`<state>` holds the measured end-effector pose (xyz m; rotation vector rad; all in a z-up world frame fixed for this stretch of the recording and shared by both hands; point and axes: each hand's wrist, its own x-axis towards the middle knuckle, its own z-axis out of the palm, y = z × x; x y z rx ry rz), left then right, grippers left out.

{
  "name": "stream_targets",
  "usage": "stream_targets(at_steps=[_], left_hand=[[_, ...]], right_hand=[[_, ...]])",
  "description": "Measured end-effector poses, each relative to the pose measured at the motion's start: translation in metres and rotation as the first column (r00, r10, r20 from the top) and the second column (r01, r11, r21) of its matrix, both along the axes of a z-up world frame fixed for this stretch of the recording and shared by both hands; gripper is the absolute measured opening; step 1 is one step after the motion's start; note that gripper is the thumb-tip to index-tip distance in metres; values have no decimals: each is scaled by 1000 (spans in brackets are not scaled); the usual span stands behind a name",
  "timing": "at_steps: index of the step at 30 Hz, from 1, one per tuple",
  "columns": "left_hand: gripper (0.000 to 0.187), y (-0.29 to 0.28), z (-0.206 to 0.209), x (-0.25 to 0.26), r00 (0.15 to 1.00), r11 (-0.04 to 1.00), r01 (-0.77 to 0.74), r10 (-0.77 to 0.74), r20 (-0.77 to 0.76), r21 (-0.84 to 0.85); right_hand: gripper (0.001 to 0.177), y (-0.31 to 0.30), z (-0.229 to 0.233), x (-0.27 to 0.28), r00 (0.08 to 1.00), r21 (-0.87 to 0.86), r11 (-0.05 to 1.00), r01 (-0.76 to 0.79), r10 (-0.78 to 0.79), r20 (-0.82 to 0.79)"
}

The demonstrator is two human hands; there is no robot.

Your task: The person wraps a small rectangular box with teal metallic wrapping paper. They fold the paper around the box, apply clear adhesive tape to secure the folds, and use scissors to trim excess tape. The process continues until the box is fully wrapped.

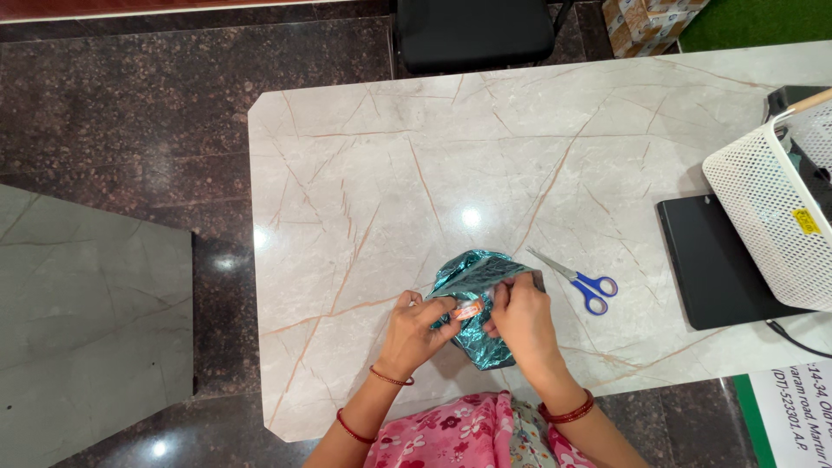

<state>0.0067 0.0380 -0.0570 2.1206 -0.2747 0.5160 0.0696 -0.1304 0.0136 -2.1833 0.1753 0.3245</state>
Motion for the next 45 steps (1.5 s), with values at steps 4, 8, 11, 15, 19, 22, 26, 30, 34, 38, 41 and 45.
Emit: stream_targets(at_steps=[4,8,11,15,19,22,26,30,34,38,41,45], left_hand=[[20,-2,-3,1,1000,1000,-15,15,23,-8],[21,-1,-1,0,999,1000,-10,10,31,-14],[19,0,2,2,999,1000,-17,17,34,21],[19,1,7,2,1000,1000,-4,4,23,25],[20,4,12,2,1000,999,16,-16,0,35],[21,4,12,1,1000,999,10,-9,-10,33],[23,4,8,2,999,1000,0,0,-36,-8],[24,3,-1,1,999,999,-35,34,-42,-40],[25,-3,-12,1,997,991,-78,74,-35,-109],[23,-7,-22,0,997,985,-79,82,13,-152],[25,-10,-28,-2,991,979,-127,116,-73,-160],[22,-16,-28,-1,987,964,-162,158,-37,-212]], right_hand=[[23,1,10,5,998,-16,998,57,-57,-17],[19,-2,18,-1,999,23,1000,-1,0,41],[18,-7,26,-14,964,-38,998,-57,65,259],[14,-17,31,-50,845,-273,936,-223,326,424],[23,-17,18,-63,697,-390,829,-400,552,458],[29,-18,5,-63,702,-486,808,-334,557,444],[51,-20,-2,-58,761,-553,790,-265,524,384],[57,-20,-8,-57,789,-606,748,-271,533,305],[57,-24,-9,-53,778,-623,732,-276,551,301],[54,-26,-6,-47,774,-675,683,-279,576,263],[57,-27,-2,-46,759,-719,627,-300,614,219],[53,-27,4,-47,725,-695,670,-262,612,317]])
